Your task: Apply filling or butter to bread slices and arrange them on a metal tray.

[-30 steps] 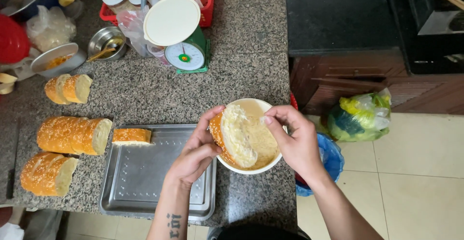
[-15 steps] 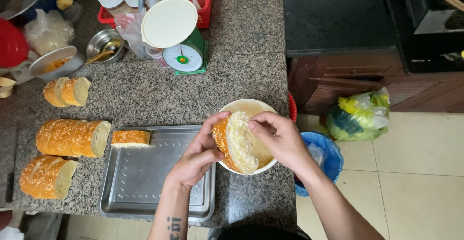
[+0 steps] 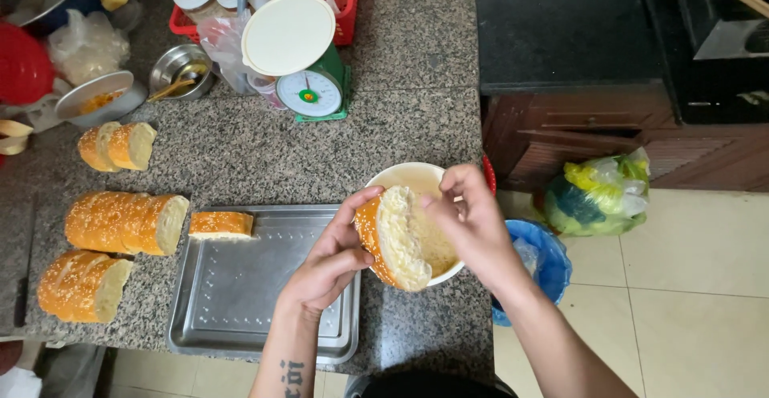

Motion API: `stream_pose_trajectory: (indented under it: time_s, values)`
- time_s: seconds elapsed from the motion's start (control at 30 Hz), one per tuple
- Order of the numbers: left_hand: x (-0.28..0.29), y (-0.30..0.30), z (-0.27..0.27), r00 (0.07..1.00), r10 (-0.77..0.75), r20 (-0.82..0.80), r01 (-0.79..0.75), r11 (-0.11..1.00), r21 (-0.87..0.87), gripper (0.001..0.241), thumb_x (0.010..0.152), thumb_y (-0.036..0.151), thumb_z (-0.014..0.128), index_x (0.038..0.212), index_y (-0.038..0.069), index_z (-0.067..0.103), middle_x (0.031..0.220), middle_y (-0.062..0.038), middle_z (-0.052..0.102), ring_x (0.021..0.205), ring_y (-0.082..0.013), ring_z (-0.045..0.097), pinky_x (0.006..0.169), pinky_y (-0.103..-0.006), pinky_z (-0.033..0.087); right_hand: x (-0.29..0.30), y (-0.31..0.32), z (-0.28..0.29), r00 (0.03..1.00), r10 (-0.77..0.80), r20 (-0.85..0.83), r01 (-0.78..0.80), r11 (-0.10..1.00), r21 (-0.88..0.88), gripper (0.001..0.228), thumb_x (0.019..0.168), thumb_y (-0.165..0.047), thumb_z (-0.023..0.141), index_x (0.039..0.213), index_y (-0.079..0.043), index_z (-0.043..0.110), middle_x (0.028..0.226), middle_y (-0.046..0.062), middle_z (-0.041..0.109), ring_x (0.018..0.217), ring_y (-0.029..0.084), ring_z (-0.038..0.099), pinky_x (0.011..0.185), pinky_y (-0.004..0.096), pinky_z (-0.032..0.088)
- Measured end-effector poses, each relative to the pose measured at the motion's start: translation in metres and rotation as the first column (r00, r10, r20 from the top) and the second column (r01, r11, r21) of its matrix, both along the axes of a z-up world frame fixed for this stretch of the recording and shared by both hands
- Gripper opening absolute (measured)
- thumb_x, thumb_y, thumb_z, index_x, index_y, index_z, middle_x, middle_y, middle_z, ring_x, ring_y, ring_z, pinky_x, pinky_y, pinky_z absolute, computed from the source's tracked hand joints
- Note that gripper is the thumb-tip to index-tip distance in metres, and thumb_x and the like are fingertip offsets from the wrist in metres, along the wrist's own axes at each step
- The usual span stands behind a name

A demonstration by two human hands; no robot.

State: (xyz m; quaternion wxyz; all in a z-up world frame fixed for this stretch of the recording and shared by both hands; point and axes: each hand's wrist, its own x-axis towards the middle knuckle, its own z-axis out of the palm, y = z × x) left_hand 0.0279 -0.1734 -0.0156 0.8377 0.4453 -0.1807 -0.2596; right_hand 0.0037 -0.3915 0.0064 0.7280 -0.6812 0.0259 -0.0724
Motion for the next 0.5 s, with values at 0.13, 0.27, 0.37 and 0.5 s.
stream_pose_trajectory:
  time_s: [0.13, 0.27, 0.37, 0.5]
  values:
    - [0.000, -0.004, 0.005, 1.000, 0.004, 0.008, -0.004, 1.000, -0.006, 0.087, 0.072, -0.005, 0.059, 0.155, 0.004, 0.032, 0.141, -0.023, 0.052, 0.118, -0.0294, 0.061, 0.096, -0.0425, 0.052, 0.008, -0.005, 0.001, 0.996, 0.005, -0.089, 0.001, 0.998, 0.068, 0.036, 0.094, -0.020, 0.071, 0.116, -0.007, 0.045, 0.104, 0.007, 0.047, 0.096, 0.017, 0.044, 0.078, 0.029, 0.035]
    - [-0.002, -0.009, 0.003, 1.000, -0.016, 0.010, 0.016, 1.000, -0.010, 0.087, 0.072, -0.004, 0.060, 0.154, 0.003, 0.033, 0.142, -0.024, 0.051, 0.120, -0.0318, 0.060, 0.097, -0.0446, 0.052, 0.009, 0.000, -0.002, 0.998, 0.013, -0.055, -0.017, 0.996, -0.082, 0.052, 0.086, -0.018, 0.081, 0.123, -0.006, 0.046, 0.114, 0.013, 0.048, 0.102, 0.022, 0.049, 0.081, 0.032, 0.039]
    - [-0.001, -0.008, 0.004, 1.000, -0.013, 0.007, 0.013, 1.000, -0.017, 0.087, 0.072, -0.004, 0.060, 0.154, 0.003, 0.032, 0.142, -0.023, 0.051, 0.120, -0.0315, 0.060, 0.097, -0.0442, 0.052, 0.011, 0.000, 0.005, 0.996, 0.001, -0.086, 0.001, 1.000, 0.020, 0.044, 0.094, -0.018, 0.071, 0.126, -0.006, 0.045, 0.115, 0.010, 0.046, 0.103, 0.019, 0.046, 0.082, 0.032, 0.036]
    - [0.000, -0.009, 0.007, 1.000, -0.015, 0.003, 0.015, 1.000, -0.008, 0.088, 0.072, -0.003, 0.061, 0.155, 0.004, 0.033, 0.142, -0.023, 0.051, 0.118, -0.0310, 0.062, 0.096, -0.0434, 0.053, 0.012, -0.003, -0.005, 0.995, 0.085, -0.046, -0.089, 0.992, -0.084, 0.063, 0.088, -0.023, 0.082, 0.135, -0.005, 0.044, 0.119, 0.014, 0.048, 0.106, 0.023, 0.047, 0.083, 0.035, 0.036]
